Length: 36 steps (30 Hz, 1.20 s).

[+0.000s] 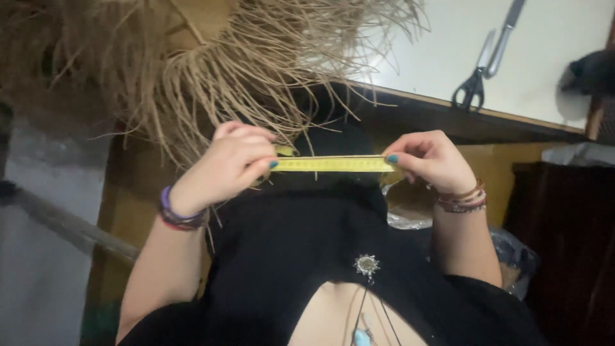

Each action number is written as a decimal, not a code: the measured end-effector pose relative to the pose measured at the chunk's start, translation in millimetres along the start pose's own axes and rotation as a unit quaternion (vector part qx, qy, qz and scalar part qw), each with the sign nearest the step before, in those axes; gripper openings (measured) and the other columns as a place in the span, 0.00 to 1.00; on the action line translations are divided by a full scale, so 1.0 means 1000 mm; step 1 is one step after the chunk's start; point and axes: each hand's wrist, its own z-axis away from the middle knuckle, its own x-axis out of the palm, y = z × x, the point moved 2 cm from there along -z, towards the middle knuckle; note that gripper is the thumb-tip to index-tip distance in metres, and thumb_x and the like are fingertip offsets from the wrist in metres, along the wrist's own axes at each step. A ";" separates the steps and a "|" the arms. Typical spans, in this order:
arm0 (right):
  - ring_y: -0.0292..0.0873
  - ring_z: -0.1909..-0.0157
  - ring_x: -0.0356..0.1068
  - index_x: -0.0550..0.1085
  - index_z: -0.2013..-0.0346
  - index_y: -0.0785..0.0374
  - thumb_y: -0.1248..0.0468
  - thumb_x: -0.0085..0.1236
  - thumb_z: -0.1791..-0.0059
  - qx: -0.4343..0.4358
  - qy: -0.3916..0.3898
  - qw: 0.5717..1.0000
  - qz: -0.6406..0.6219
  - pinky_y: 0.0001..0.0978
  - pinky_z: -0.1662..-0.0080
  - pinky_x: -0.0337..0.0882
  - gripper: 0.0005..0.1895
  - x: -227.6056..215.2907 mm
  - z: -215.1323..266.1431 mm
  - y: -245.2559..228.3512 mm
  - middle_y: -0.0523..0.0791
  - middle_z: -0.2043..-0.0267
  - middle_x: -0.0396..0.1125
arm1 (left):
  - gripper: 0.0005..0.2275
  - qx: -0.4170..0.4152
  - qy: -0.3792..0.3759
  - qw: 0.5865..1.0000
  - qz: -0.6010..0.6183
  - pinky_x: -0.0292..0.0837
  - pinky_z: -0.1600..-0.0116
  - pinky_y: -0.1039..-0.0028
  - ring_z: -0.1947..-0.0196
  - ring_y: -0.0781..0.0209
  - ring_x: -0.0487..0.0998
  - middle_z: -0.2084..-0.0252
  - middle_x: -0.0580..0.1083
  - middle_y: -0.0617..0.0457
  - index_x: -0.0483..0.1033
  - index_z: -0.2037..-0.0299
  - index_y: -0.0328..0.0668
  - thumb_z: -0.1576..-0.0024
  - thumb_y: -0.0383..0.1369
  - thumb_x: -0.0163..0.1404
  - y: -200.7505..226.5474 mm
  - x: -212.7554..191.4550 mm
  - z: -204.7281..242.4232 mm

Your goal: Measuring, cutting, and weaving straw strands onto a frame to create a decorative shade.

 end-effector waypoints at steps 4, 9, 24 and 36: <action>0.35 0.86 0.63 0.81 0.65 0.71 0.72 0.58 0.51 -0.005 0.010 1.000 -0.014 0.23 0.79 0.65 0.05 -0.010 0.011 0.007 0.47 0.86 0.67 | 0.12 -0.002 -0.026 1.000 -0.011 0.52 0.35 0.46 0.36 0.57 0.72 0.57 0.80 0.60 0.76 0.67 0.57 0.34 0.40 0.39 -0.015 -0.006 0.009; 0.35 0.86 0.65 0.81 0.67 0.70 0.72 0.60 0.53 -0.009 0.002 1.000 -0.020 0.23 0.80 0.67 0.04 -0.008 0.018 0.000 0.47 0.84 0.68 | 0.12 -0.008 -0.050 0.999 -0.002 0.50 0.33 0.47 0.34 0.55 0.70 0.54 0.80 0.61 0.78 0.68 0.56 0.36 0.41 0.43 -0.019 -0.016 0.012; 0.31 0.79 0.70 0.81 0.60 0.62 0.61 0.57 0.49 -0.045 -0.044 0.997 0.049 0.17 0.72 0.71 0.10 -0.024 0.023 0.011 0.42 0.71 0.76 | 0.12 -0.040 -0.014 0.999 -0.028 0.52 0.32 0.56 0.36 0.55 0.74 0.54 0.81 0.65 0.83 0.64 0.53 0.36 0.40 0.45 -0.048 -0.028 0.032; 0.35 0.71 0.78 0.82 0.60 0.64 0.60 0.58 0.50 0.019 -0.014 0.999 0.036 0.18 0.70 0.74 0.11 -0.030 0.029 0.022 0.46 0.65 0.78 | 0.10 -0.057 -0.008 0.998 -0.012 0.49 0.29 0.58 0.36 0.58 0.75 0.55 0.81 0.67 0.82 0.64 0.53 0.36 0.37 0.46 -0.055 -0.031 0.037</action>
